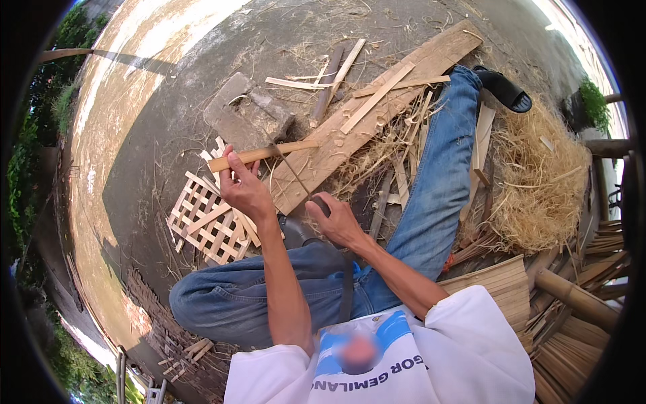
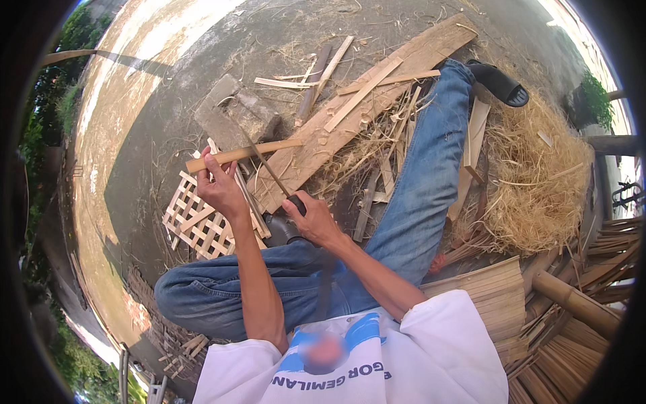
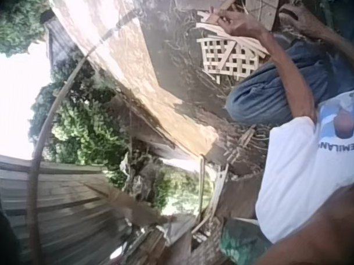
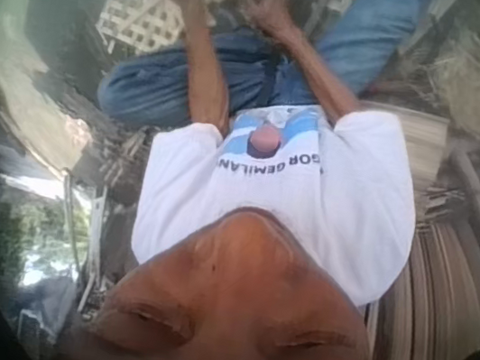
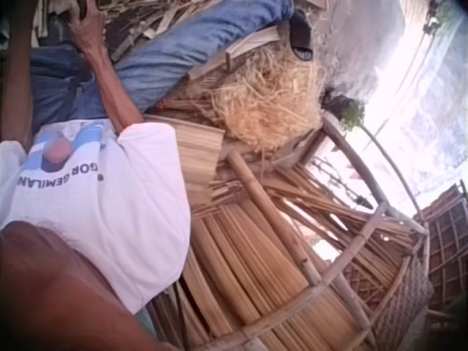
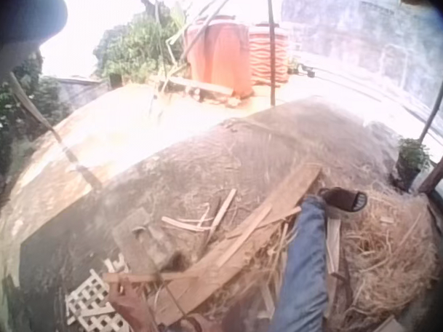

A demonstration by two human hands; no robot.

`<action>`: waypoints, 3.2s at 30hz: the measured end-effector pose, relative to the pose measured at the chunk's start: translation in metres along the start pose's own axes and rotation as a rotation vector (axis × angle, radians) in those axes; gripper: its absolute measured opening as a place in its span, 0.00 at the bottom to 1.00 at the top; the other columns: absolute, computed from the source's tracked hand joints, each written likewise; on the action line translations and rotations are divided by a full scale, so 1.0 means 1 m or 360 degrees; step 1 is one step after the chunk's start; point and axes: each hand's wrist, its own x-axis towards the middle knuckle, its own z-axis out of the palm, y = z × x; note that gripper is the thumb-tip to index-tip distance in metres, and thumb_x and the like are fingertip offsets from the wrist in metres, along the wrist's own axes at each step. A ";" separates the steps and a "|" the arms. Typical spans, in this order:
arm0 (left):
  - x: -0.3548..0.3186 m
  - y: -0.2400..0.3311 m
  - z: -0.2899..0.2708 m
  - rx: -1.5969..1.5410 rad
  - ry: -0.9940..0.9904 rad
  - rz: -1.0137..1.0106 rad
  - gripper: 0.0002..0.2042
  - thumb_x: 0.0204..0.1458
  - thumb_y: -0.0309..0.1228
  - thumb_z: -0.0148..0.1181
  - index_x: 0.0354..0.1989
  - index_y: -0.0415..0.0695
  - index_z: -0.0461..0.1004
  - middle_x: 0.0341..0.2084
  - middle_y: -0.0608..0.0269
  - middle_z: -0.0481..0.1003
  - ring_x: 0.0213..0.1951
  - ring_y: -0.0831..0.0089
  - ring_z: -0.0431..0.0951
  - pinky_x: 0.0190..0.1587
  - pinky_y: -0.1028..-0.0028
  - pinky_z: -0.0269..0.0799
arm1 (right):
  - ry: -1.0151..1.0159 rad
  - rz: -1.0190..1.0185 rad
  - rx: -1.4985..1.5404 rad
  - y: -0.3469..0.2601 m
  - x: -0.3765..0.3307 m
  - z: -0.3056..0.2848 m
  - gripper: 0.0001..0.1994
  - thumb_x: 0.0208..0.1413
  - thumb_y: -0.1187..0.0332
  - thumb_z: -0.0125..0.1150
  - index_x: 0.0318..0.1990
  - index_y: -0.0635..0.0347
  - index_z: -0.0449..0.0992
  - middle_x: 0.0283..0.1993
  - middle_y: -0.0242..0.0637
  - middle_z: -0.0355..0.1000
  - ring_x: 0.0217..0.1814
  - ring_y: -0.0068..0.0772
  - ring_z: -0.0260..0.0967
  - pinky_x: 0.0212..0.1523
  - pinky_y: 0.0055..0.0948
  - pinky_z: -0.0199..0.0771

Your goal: The person sits on the ground and uses a knife to shave and shape thin wooden strips. They repeatedly hold the wood with one hand and scrape the blade along its length, producing wood shavings that accumulate on the ground.

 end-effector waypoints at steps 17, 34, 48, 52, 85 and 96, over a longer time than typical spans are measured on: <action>0.000 0.003 0.008 0.0027 -0.0012 0.0066 0.17 0.72 0.39 0.46 0.56 0.39 0.74 0.40 0.58 0.78 0.42 0.73 0.79 0.47 0.70 0.81 | 0.0170 0.0471 -0.0064 0.076 -0.001 -0.008 0.25 0.67 0.48 0.55 0.43 0.70 0.74 0.26 0.54 0.74 0.26 0.47 0.78 0.33 0.45 0.75; 0.048 -0.031 -0.012 0.1356 -0.0222 0.0204 0.22 0.60 0.38 0.61 0.59 0.41 0.72 0.52 0.46 0.76 0.57 0.50 0.74 0.58 0.55 0.68 | 0.0771 0.0461 0.0685 0.051 0.008 -0.047 0.23 0.65 0.47 0.60 0.38 0.63 0.70 0.24 0.33 0.70 0.17 0.25 0.72 0.18 0.28 0.72; -0.049 -0.155 0.183 0.1518 -0.1183 0.0576 0.13 0.57 0.35 0.65 0.44 0.41 0.73 0.46 0.51 0.76 0.49 0.48 0.77 0.46 0.54 0.73 | 0.1106 0.0450 0.0743 0.037 -0.030 -0.104 0.17 0.68 0.56 0.58 0.45 0.63 0.69 0.30 0.33 0.68 0.20 0.23 0.70 0.20 0.26 0.72; -0.021 -0.149 0.160 0.1104 -0.1145 0.0201 0.10 0.57 0.32 0.65 0.41 0.40 0.74 0.34 0.54 0.78 0.37 0.60 0.79 0.42 0.63 0.75 | 0.1025 0.0425 0.0773 0.044 -0.015 -0.092 0.17 0.68 0.55 0.59 0.46 0.63 0.69 0.30 0.33 0.68 0.20 0.23 0.70 0.20 0.25 0.72; 0.009 0.020 -0.017 -0.0090 -0.0177 0.0022 0.11 0.71 0.30 0.43 0.58 0.45 0.60 0.52 0.46 0.78 0.53 0.63 0.80 0.52 0.61 0.82 | -0.0042 0.0642 0.0224 0.008 0.002 0.005 0.20 0.67 0.52 0.57 0.42 0.65 0.76 0.25 0.53 0.74 0.27 0.51 0.77 0.32 0.44 0.74; 0.009 0.014 -0.020 -0.0098 -0.0213 0.0005 0.08 0.71 0.30 0.45 0.54 0.45 0.60 0.46 0.51 0.79 0.50 0.64 0.81 0.51 0.62 0.81 | 0.0027 0.0648 0.0245 0.036 -0.006 0.003 0.27 0.66 0.46 0.56 0.40 0.69 0.76 0.22 0.43 0.73 0.19 0.34 0.74 0.24 0.36 0.73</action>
